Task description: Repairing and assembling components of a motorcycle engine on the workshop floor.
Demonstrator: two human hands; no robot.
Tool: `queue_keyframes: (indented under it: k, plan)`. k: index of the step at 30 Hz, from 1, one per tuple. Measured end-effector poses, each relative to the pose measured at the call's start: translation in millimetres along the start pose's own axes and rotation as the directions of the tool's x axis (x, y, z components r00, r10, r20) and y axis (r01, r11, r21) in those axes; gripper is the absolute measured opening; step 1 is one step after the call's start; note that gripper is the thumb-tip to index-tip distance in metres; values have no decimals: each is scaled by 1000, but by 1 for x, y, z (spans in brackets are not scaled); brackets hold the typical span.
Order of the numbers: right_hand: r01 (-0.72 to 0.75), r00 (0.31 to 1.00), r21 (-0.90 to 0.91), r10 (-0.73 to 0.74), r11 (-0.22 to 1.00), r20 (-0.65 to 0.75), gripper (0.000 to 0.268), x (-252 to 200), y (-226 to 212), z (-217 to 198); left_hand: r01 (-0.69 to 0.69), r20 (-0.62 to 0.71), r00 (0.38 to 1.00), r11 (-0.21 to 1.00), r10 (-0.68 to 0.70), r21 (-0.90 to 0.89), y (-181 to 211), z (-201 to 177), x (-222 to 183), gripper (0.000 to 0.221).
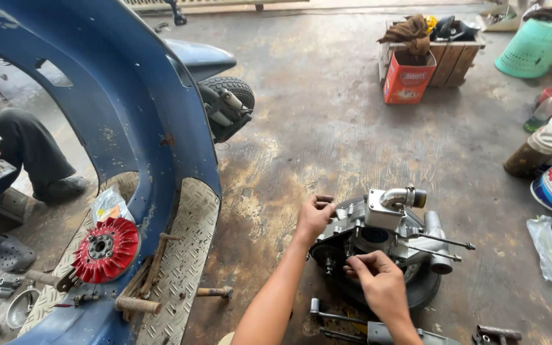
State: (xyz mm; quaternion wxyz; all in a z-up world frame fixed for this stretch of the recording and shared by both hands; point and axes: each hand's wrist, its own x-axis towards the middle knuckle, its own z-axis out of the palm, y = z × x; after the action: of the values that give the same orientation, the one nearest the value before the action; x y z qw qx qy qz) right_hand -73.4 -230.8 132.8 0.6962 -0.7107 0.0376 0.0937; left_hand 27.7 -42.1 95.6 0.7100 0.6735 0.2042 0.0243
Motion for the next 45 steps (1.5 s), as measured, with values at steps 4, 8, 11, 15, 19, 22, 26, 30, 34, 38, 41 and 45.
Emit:
queue_keyframes:
  k: [4,8,11,15,19,22,26,30,34,38,41,45]
  plan:
    - [104,994,-207,-105,973,6,9,-11,-49,-24,17,72,997,992,-9,-122,40,13,-63,26]
    - [274,961,-341,-269,899,61,10,-25,-75,-47,2,55,998,905,23,-426,32,24,-117,24]
    - [333,943,-321,-305,887,136,10,-43,-73,-58,-35,-24,999,869,26,-493,16,29,-158,22]
    - [392,911,-188,-352,901,214,12,-56,-57,-63,-81,-93,995,861,39,-502,-1,31,-186,22]
    - [497,867,-248,-465,832,179,9,-55,-59,-59,-168,-136,984,835,112,-524,-24,42,-173,22]
    - [500,865,-243,-462,831,196,9,-57,-62,-59,-154,-132,986,848,100,-507,-22,44,-183,22]
    - [533,846,-347,-472,772,249,11,-52,-58,-59,-140,-79,990,867,116,-479,-10,41,-191,20]
    - [554,833,-435,-467,710,298,16,-57,-57,-55,-145,-75,989,905,125,-400,-15,43,-198,19]
    - [579,815,-501,-476,643,330,17,-61,-58,-53,-163,-68,987,895,148,-416,-19,43,-203,17]
    - [599,799,-529,-495,600,343,18,-59,-58,-54,-122,-39,992,875,118,-469,-22,47,-204,18]
    - [609,792,-520,-496,599,357,20,-59,-62,-53,-34,-9,999,832,35,-553,-24,48,-205,19]
    - [653,756,-501,-521,568,396,22,-60,-66,-51,84,57,996,709,-61,-700,-33,51,-206,23]
